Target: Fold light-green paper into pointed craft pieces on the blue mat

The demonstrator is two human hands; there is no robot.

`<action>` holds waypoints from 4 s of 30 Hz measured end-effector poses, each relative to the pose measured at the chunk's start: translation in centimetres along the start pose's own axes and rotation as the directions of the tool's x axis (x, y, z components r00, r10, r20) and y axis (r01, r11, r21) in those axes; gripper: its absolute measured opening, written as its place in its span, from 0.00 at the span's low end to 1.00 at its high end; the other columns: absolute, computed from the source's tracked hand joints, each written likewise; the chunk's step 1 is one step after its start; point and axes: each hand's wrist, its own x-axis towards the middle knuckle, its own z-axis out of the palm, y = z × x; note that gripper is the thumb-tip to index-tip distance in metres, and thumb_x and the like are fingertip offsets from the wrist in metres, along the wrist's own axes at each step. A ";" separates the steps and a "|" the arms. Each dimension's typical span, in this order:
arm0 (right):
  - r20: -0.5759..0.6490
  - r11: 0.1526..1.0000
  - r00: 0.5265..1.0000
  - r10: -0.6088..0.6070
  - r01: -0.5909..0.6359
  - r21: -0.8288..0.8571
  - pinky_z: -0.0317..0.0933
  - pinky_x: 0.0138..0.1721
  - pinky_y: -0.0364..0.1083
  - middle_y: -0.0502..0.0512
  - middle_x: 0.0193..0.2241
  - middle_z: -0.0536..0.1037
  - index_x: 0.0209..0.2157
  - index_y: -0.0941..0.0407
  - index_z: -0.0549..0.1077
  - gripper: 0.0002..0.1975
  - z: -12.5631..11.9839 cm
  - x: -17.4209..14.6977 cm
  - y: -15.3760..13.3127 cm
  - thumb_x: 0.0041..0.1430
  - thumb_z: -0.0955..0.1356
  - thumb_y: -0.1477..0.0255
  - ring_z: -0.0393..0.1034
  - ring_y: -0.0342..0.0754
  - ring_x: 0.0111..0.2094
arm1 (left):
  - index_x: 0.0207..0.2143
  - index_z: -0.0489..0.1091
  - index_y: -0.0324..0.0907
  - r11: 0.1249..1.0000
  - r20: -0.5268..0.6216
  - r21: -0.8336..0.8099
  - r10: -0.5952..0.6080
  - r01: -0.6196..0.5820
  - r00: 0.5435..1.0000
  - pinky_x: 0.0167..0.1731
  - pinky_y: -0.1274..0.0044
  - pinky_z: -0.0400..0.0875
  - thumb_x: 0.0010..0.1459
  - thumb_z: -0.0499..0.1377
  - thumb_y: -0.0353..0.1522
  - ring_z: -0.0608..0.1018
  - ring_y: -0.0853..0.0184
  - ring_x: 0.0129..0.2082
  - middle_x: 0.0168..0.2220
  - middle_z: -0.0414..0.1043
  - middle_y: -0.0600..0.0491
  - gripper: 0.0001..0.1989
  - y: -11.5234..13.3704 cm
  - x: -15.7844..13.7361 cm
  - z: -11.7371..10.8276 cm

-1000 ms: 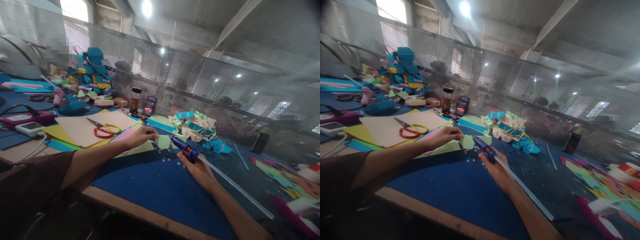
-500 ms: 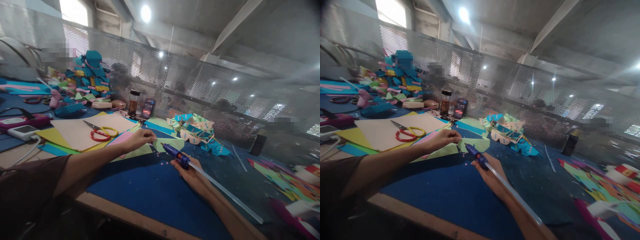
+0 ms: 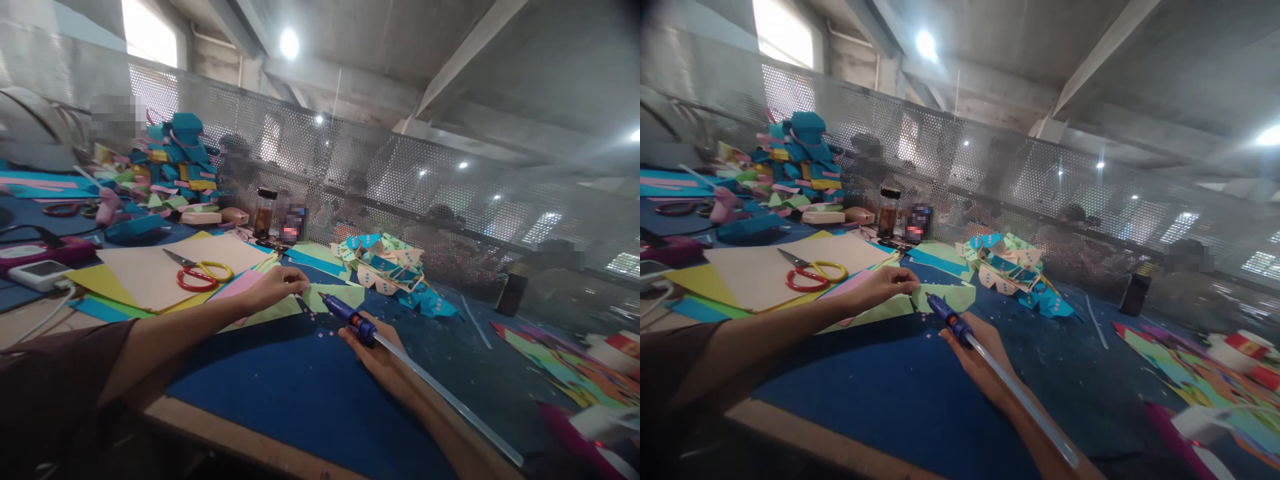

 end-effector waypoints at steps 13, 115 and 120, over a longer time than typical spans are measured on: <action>0.019 1.000 1.000 -0.022 0.022 -0.003 0.54 0.24 0.41 0.48 0.23 0.66 0.27 0.54 0.65 0.16 -0.3 0.0 -0.4 0.63 0.66 0.58 0.61 0.43 0.24 | 0.32 0.75 0.41 0.999 -0.012 0.043 0.011 -0.010 1.000 0.34 0.76 0.66 0.58 0.59 0.41 0.75 0.66 0.33 0.31 0.75 0.54 0.12 -0.3 0.1 -0.2; 0.012 0.943 0.986 -0.165 0.161 -0.291 0.52 0.26 0.43 0.50 0.25 0.73 0.28 0.53 0.65 0.14 -0.3 0.4 1.4 0.63 0.65 0.59 0.66 0.46 0.25 | 0.33 0.75 0.38 0.998 0.038 0.057 0.034 -0.036 0.999 0.35 0.75 0.66 0.58 0.60 0.40 0.74 0.66 0.33 0.31 0.75 0.52 0.13 1.6 -0.4 0.3; 0.011 0.943 0.987 -0.158 0.154 -0.295 0.51 0.25 0.44 0.50 0.24 0.71 0.27 0.53 0.63 0.15 -0.2 0.4 1.7 0.63 0.65 0.58 0.65 0.46 0.24 | 0.33 0.76 0.38 0.998 0.045 0.051 0.042 -0.044 0.998 0.35 0.75 0.66 0.58 0.59 0.40 0.74 0.67 0.33 0.31 0.75 0.52 0.13 1.4 -0.4 0.3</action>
